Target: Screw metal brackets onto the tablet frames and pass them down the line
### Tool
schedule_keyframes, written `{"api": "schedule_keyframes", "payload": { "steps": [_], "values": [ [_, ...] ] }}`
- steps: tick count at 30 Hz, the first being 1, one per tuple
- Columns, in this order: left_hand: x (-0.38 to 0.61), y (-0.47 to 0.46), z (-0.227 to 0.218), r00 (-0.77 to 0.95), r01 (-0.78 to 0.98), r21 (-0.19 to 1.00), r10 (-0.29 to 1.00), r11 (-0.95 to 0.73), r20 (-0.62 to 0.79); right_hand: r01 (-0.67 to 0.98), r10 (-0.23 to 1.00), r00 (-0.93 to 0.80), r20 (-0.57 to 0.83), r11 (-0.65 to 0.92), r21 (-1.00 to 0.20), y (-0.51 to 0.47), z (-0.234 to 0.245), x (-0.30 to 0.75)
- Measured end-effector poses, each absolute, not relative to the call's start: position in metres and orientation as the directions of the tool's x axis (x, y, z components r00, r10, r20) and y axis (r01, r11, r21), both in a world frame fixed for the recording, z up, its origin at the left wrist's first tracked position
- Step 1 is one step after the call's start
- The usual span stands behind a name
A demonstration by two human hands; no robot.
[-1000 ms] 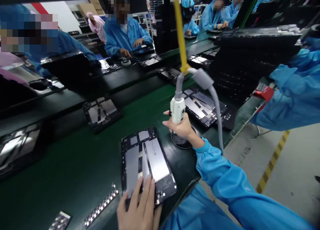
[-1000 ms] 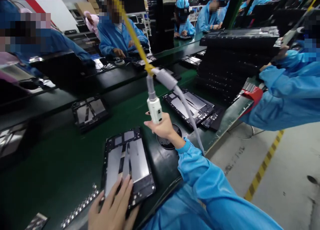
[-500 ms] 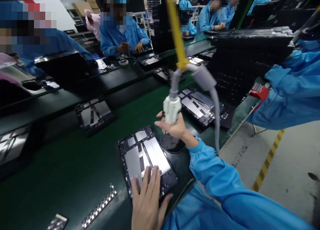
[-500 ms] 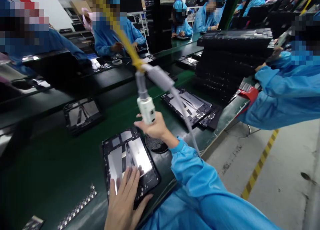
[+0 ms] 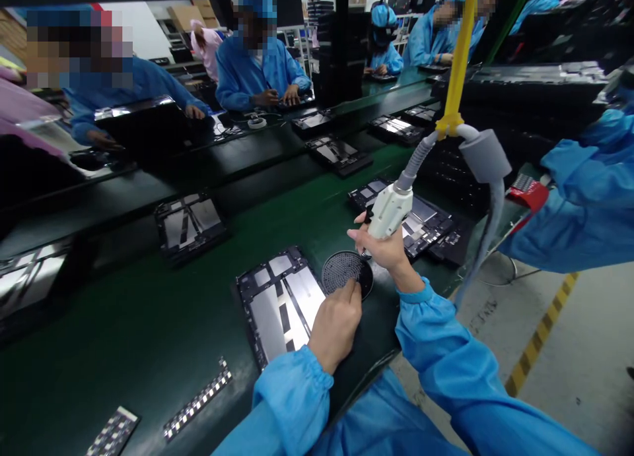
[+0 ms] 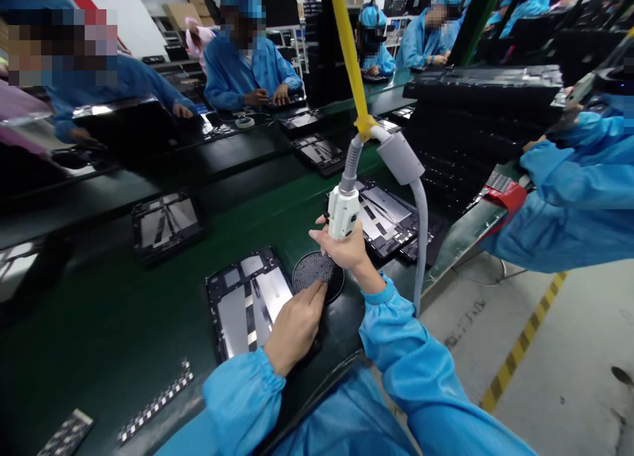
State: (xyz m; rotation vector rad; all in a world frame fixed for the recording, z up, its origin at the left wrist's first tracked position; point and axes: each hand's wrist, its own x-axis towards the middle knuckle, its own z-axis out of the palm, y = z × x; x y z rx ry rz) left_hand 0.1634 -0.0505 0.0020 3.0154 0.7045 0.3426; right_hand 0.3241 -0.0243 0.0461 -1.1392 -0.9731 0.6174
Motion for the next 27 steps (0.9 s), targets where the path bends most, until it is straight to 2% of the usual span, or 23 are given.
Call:
{"api": "schedule_keyframes", "payload": {
  "steps": [8,15,27],
  "values": [
    [0.206,-0.080,-0.002,0.777,0.561,0.131,0.575,-0.817,0.256,-0.034,0.850,0.438,0.291,0.340,-0.940,-0.004,0.037,0.304],
    [0.177,-0.066,-0.008,0.738,0.386,0.338,0.507,-0.858,0.445,-0.001,0.871,0.407,0.273,0.300,-0.954,0.015,0.028,0.296],
    [0.184,-0.051,-0.020,0.751,0.377,0.415,0.535,-0.828,0.387,0.015,0.883,0.397,0.251,0.267,-0.964,0.023,0.017,0.294]
  ]
}}
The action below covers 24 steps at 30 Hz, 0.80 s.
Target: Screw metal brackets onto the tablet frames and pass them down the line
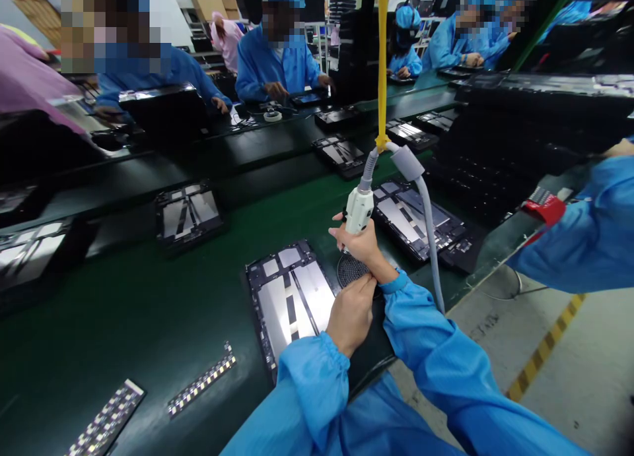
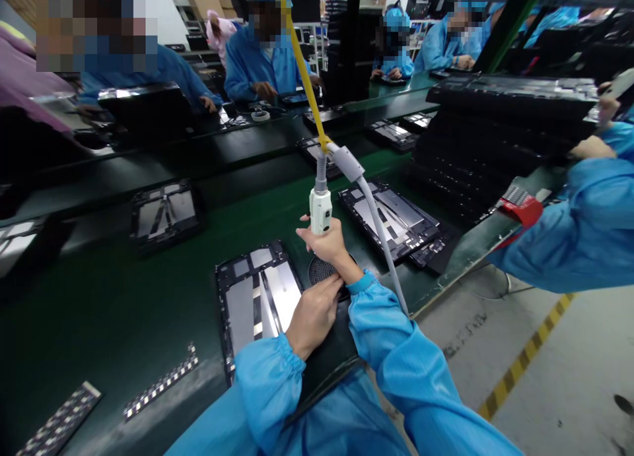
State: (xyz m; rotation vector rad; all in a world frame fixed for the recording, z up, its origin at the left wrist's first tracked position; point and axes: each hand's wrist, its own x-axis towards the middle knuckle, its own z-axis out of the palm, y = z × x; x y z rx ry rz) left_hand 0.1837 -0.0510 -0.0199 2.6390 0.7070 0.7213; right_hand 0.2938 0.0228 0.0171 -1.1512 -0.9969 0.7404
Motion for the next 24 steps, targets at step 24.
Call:
{"api": "schedule_keyframes", "payload": {
  "steps": [24],
  "values": [
    [-0.017,-0.019,0.011,-0.015,0.466,0.885,1.000,0.008,-0.001,-0.069,0.878,0.253,0.406,0.435,-0.898,-0.007,0.045,0.251]
  ]
}}
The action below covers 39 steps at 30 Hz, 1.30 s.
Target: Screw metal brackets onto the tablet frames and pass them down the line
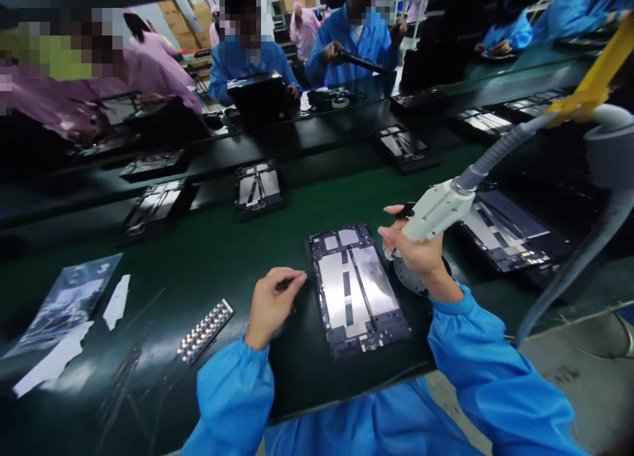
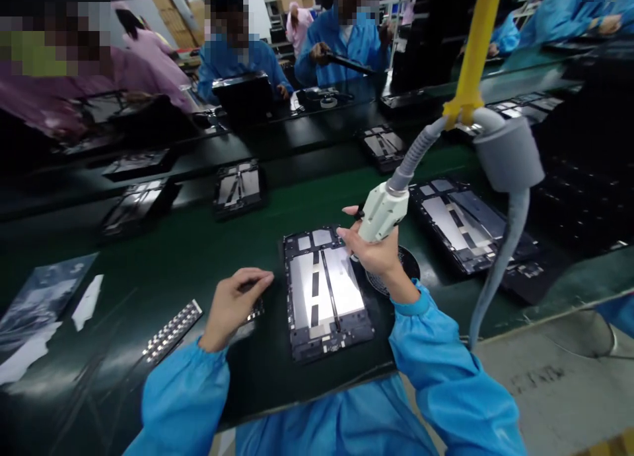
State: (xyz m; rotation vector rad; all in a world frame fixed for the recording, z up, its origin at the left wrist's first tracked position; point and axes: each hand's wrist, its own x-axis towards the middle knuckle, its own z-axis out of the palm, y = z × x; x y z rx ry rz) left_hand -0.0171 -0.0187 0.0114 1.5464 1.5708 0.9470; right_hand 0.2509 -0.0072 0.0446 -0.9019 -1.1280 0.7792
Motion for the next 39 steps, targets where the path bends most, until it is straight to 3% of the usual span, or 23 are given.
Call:
{"api": "schedule_keyframes", "payload": {
  "steps": [4,9,16,27,39],
  "values": [
    [-0.002,-0.008,0.008,0.049,0.302,0.936,0.978,0.179,-0.203,-0.040,0.904,0.189,0.384,0.397,-0.917,-0.011,0.050,0.229],
    [0.003,-0.001,0.001,0.101,0.318,0.940,0.982,0.121,-0.161,-0.057,0.912,0.152,0.381,0.393,-0.918,-0.013,0.056,0.213],
    [0.006,0.006,-0.012,0.032,0.356,0.934,0.998,0.036,-0.051,-0.115,0.918,0.082,0.388,0.395,-0.911,-0.010,0.057,0.185],
    [0.002,0.034,-0.002,0.208,0.310,0.875,0.872,0.371,-0.444,-0.086,0.950,-0.063,0.304,0.299,-0.950,0.021,0.039,0.124],
    [0.000,0.036,-0.005,0.210,0.290,0.866,0.856,0.407,-0.472,-0.034,0.956,-0.063,0.288,0.286,-0.958,0.023,0.031,0.121]
  ]
}}
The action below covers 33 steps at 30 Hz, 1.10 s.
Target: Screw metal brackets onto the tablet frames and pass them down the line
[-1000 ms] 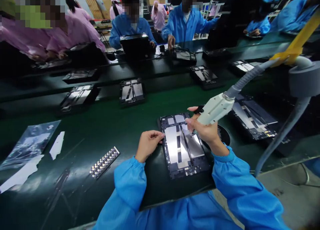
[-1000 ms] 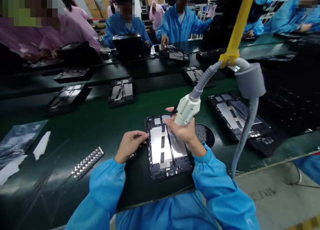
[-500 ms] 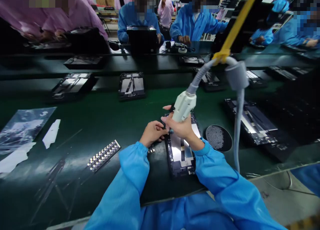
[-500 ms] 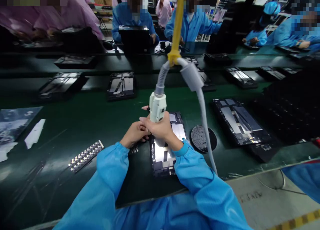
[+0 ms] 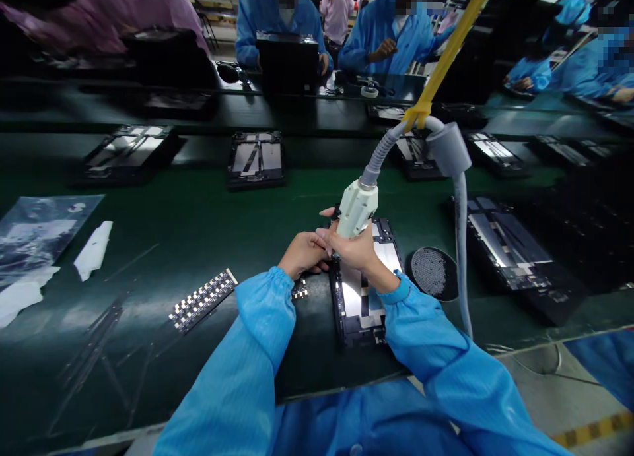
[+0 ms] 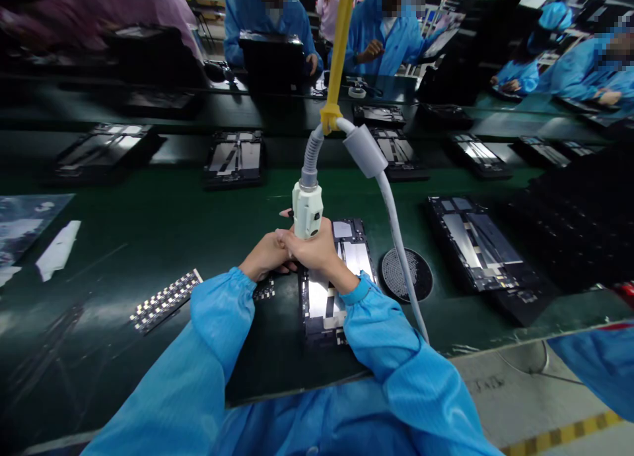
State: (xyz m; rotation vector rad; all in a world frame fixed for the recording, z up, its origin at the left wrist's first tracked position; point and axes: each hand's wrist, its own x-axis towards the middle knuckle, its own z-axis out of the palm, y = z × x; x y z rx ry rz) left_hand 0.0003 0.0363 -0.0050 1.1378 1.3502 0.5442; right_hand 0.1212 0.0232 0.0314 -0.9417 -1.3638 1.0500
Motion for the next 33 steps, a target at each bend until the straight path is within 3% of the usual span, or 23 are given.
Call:
{"api": "schedule_keyframes", "payload": {
  "steps": [12,17,23,33],
  "values": [
    [0.000,0.033,0.008,0.187,0.316,0.867,0.870,0.386,-0.456,0.001,0.935,-0.026,0.354,0.354,-0.935,0.011,0.040,0.133],
    [-0.004,0.025,0.008,0.196,0.322,0.855,0.855,0.406,-0.480,-0.056,0.926,0.217,0.309,0.327,-0.943,-0.008,0.052,0.219],
    [-0.005,0.004,0.002,0.194,0.298,0.850,0.845,0.434,-0.499,-0.047,0.841,0.441,0.315,0.372,-0.927,-0.002,0.029,0.287],
    [-0.002,0.002,0.005,0.133,0.271,0.845,0.852,0.461,-0.507,-0.003,0.880,0.402,0.251,0.275,-0.961,0.013,0.016,0.280]
  ]
}}
